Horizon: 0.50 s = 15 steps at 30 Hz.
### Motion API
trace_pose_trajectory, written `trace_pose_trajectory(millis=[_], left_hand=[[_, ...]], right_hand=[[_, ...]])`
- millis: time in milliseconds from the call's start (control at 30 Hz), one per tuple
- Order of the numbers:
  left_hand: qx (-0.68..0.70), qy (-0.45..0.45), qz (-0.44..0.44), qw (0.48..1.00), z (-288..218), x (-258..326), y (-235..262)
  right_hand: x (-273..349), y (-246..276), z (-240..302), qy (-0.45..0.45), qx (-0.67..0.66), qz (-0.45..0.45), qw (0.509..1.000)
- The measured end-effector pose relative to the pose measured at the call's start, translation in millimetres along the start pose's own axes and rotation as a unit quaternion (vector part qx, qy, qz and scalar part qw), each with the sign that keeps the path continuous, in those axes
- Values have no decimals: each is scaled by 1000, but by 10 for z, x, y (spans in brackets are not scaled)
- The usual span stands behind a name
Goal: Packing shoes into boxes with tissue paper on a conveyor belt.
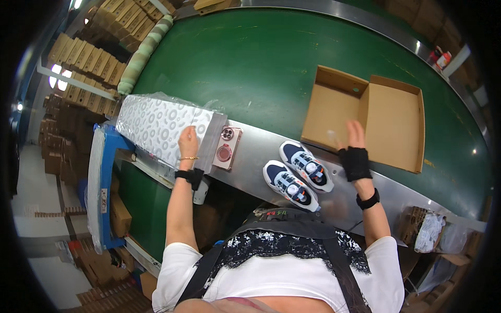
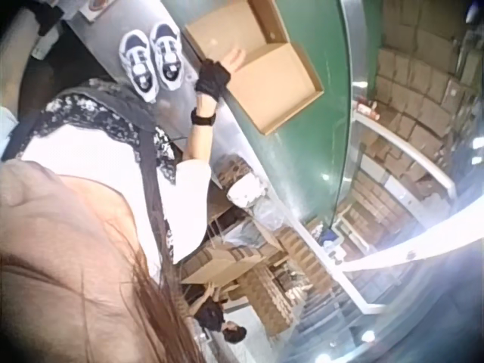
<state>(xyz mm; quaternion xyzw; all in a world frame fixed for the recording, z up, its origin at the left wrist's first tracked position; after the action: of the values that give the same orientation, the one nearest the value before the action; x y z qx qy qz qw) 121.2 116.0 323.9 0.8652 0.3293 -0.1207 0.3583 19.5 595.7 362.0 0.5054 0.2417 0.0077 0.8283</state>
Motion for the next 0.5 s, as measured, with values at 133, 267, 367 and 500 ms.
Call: trace_pose_trajectory(millis=[133,267,367,500], left_hand=[[-150,99,110,978,824,-188,359],[-287,258,213,898,1223,-196,438],[-328,237,195,894,1362,-265,516],[-328,226,172,901,1403,-326,497]], right_hand=[[236,-442,945,136,-90,140,977],[446,-773,1036,50,-126,237,962],[479,-779,998,41,-79,251,964],[454,-793,1002,38,-22,254,966]])
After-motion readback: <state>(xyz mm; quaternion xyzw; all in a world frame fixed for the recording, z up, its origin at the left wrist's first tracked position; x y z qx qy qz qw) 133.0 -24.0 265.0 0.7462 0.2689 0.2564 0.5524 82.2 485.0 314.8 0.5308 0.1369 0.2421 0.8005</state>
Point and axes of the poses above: each hand's wrist, its own x-axis away from the middle knuckle, its own y-axis out of the back of the hand, z = x × y, the point moved 9 cm from there along -x, towards the middle knuckle, and after that the axes turned 13 degrees about x, right-handed, at the moved point
